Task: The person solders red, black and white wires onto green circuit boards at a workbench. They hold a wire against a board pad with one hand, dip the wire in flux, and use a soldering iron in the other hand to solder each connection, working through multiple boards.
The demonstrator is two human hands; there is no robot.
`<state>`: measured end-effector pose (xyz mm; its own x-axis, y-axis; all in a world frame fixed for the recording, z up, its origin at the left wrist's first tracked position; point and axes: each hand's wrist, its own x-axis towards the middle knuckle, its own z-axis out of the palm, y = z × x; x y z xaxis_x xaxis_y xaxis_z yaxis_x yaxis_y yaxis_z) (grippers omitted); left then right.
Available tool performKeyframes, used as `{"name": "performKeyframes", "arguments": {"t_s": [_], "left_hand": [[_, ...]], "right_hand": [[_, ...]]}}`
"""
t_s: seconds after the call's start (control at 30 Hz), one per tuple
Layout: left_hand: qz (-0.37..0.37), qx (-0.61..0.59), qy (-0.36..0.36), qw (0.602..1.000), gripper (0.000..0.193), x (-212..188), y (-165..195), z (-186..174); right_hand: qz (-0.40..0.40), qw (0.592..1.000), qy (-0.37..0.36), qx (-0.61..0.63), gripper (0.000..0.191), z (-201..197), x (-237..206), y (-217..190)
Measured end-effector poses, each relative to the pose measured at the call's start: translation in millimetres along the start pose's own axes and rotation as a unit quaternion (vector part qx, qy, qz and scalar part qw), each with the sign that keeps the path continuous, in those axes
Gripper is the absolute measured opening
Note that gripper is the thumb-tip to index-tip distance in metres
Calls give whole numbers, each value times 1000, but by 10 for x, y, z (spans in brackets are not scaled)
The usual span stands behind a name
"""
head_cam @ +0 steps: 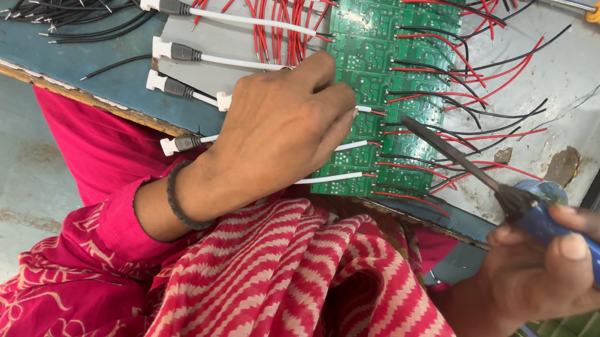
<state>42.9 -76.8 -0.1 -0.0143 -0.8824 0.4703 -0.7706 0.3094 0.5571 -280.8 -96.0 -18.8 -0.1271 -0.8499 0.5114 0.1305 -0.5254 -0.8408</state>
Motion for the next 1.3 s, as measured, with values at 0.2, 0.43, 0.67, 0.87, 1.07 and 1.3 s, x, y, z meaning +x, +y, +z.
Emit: {"name": "performKeyframes", "arguments": {"t_s": [0.2, 0.43, 0.67, 0.87, 1.07, 1.3], "left_hand": [[-2, 1, -2, 1000, 12, 7, 5, -1], [-1, 10, -9, 1000, 14, 22, 9, -14], [-2, 14, -12, 1000, 14, 40, 26, -10], [-2, 20, -13, 1000, 14, 51, 36, 5], [1, 21, -13, 1000, 14, 32, 30, -3], [0, 20, -16, 1000, 14, 36, 26, 3]], "right_hand": [[29, 999, -4, -18, 27, 125, 85, 45], [30, 999, -9, -26, 28, 158, 104, 60], [27, 998, -28, -40, 28, 138, 115, 43], [11, 998, -52, -32, 38, 57, 144, 59], [-16, 997, -62, -38, 38, 56, 149, 49], [-14, 998, -33, -55, 35, 57, 150, 2]]}}
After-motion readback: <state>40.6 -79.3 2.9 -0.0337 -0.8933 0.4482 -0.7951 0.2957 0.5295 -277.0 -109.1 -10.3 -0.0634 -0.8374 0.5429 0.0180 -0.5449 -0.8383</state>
